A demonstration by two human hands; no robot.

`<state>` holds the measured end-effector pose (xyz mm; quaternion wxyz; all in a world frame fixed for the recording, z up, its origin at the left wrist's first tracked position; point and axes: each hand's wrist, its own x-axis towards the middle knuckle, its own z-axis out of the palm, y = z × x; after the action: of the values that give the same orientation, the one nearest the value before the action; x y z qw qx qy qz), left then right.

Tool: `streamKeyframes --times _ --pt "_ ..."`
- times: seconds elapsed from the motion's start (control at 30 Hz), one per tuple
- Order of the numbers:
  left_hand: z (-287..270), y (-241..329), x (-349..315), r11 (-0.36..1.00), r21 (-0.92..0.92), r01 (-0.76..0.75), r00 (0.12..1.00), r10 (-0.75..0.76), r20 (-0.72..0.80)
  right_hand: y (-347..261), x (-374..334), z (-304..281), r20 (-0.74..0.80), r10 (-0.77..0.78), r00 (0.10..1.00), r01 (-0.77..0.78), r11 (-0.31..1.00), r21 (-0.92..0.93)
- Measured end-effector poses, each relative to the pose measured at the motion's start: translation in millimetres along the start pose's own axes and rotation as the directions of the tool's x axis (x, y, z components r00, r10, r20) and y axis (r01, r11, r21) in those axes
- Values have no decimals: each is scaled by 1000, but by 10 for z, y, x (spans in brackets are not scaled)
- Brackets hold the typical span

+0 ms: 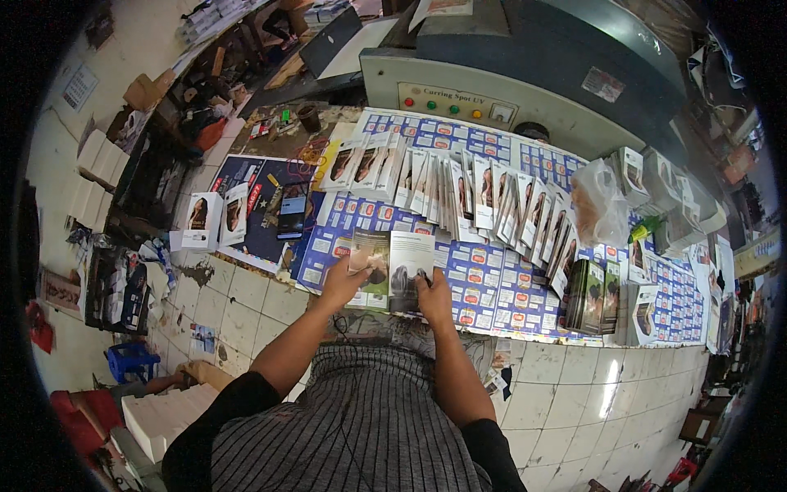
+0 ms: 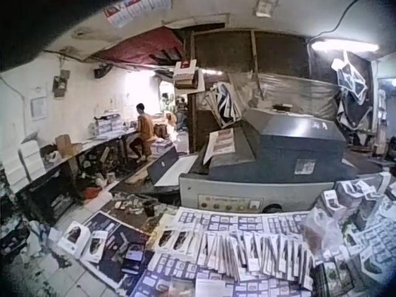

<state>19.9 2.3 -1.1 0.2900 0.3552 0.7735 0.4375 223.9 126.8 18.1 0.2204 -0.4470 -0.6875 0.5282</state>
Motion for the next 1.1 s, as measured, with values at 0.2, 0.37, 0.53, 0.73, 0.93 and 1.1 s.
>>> streamKeyframes --times 0.2,0.37,0.53,0.73,0.93,1.1 --pt "229 426 4 811 578 93 990 -11 -143 77 163 -72 -128 -124 984 67 923 -378" --pt "223 -7 144 594 659 -461 880 399 257 -273 83 -103 -62 -20 998 1 957 -290" --pt "352 101 166 617 577 -535 844 375 383 78 152 -155 11 -54 998 47 949 312" --pt "336 72 121 502 656 -563 825 384 414 75 72 -320 371 267 890 -430 762 484" --pt "376 133 130 478 655 -586 803 452 388 112 83 -113 220 -281 934 349 847 -401" --pt "253 140 198 435 714 -549 834 222 506 7 152 120 255 -474 843 534 681 -501"
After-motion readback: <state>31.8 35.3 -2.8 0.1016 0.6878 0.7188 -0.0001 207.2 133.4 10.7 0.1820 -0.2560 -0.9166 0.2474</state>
